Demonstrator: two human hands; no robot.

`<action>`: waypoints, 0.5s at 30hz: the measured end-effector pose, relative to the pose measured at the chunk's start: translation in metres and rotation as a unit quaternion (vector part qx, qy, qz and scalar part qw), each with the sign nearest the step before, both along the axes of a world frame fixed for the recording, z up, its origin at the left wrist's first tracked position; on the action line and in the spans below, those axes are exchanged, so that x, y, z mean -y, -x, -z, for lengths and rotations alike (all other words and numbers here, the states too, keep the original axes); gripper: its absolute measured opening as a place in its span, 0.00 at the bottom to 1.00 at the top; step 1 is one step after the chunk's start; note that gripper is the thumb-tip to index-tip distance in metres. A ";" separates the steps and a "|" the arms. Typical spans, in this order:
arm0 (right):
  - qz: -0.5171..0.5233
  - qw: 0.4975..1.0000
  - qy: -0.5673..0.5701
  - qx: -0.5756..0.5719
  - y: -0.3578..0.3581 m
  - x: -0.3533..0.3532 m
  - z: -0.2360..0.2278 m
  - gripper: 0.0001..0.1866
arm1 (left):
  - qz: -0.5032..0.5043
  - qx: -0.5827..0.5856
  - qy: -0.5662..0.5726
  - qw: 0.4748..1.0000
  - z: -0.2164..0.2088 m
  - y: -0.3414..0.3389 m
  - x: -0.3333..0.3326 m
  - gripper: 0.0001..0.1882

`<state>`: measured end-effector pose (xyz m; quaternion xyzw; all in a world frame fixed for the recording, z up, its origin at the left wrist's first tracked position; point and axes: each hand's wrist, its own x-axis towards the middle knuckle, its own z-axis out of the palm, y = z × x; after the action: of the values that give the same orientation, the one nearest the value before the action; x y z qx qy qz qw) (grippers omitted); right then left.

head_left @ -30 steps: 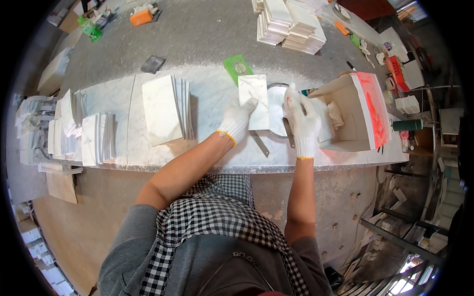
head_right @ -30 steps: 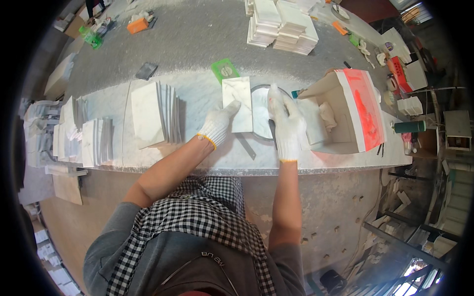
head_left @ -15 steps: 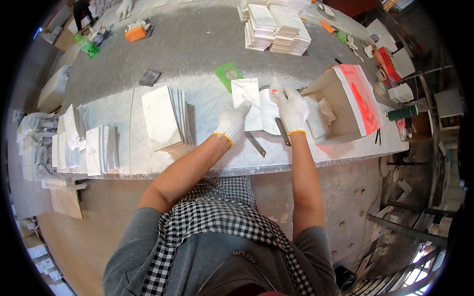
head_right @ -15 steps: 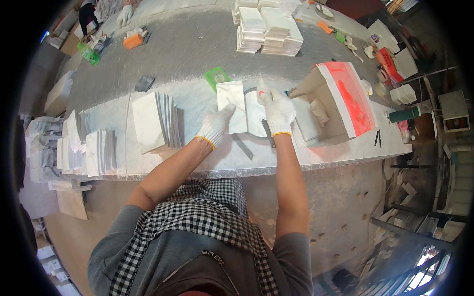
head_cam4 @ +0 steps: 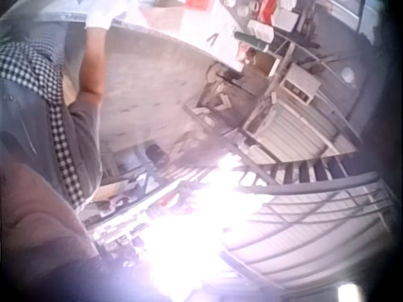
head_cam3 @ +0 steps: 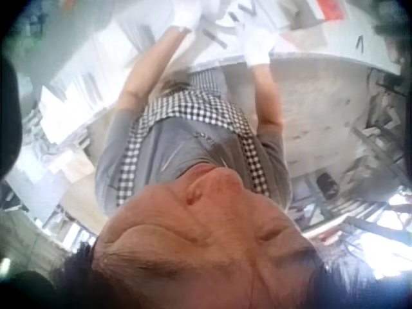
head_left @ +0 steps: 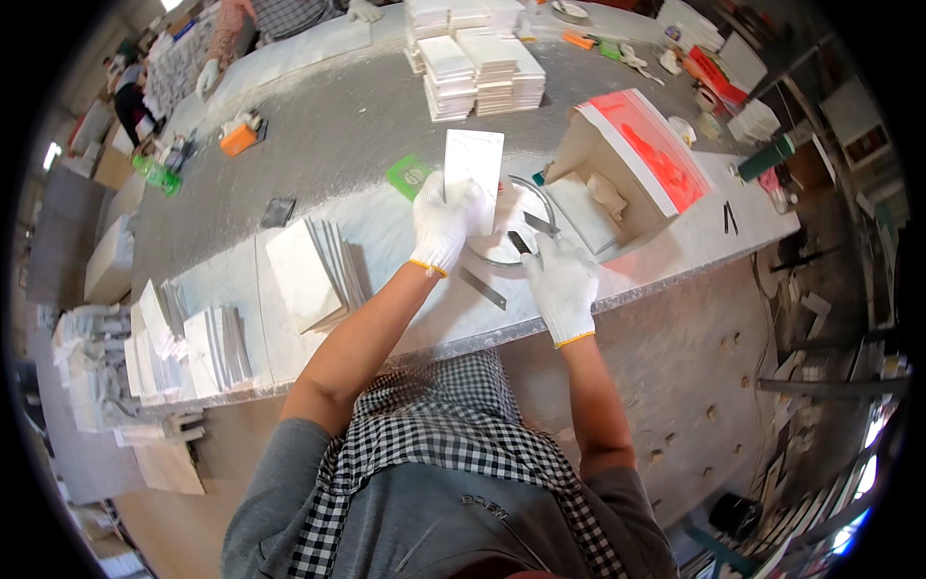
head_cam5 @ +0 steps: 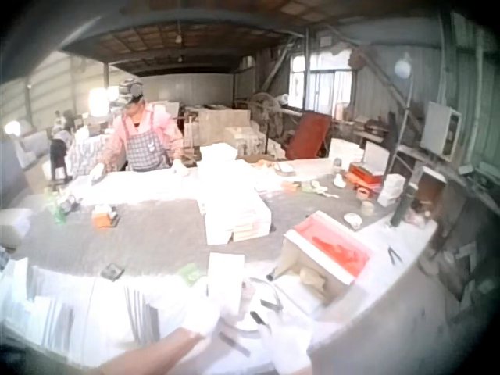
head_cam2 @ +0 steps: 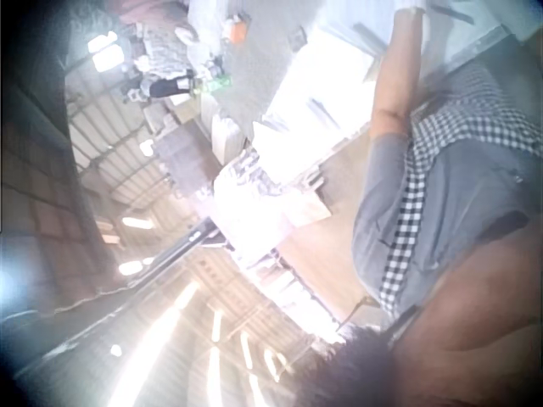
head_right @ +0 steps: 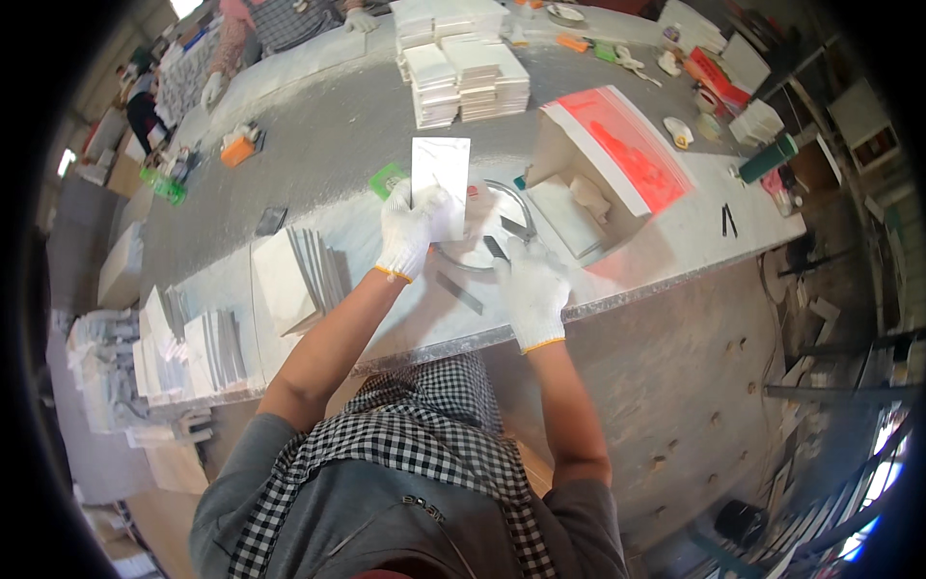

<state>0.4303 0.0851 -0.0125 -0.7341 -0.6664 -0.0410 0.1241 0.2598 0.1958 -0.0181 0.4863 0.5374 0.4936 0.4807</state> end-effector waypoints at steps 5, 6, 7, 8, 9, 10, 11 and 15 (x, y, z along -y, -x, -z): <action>0.065 0.995 0.071 -0.037 0.001 0.008 0.010 0.20 | 0.069 -0.067 -0.096 0.991 -0.024 -0.016 0.011 0.17; 0.064 0.994 0.076 -0.051 0.000 0.008 0.010 0.20 | 0.077 -0.083 -0.108 0.988 -0.023 -0.018 0.009 0.17; 0.060 0.993 0.081 -0.066 0.000 0.008 0.010 0.20 | 0.082 -0.100 -0.120 0.984 -0.020 -0.018 0.007 0.17; 0.056 0.991 0.087 -0.081 0.000 0.007 0.010 0.19 | 0.086 -0.117 -0.131 0.981 -0.018 -0.017 0.006 0.17; 0.051 0.990 0.086 -0.102 0.000 0.006 0.011 0.18 | 0.082 -0.109 -0.131 0.982 -0.017 -0.016 0.005 0.16; 0.049 0.988 0.086 -0.121 -0.001 0.005 0.012 0.17 | 0.080 -0.097 -0.129 0.984 -0.016 -0.017 0.005 0.15; 0.045 0.985 0.087 -0.139 -0.002 0.005 0.014 0.16 | 0.077 -0.086 -0.128 0.985 -0.016 -0.018 0.006 0.15; 0.034 0.972 0.014 -0.230 -0.005 0.003 0.020 0.14 | 0.040 0.001 -0.070 0.997 -0.023 -0.016 0.008 0.11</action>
<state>0.4358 0.0821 -0.0324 -0.7476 -0.5952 0.1344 0.2621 0.2761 0.1878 0.0044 0.5396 0.4806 0.5111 0.4655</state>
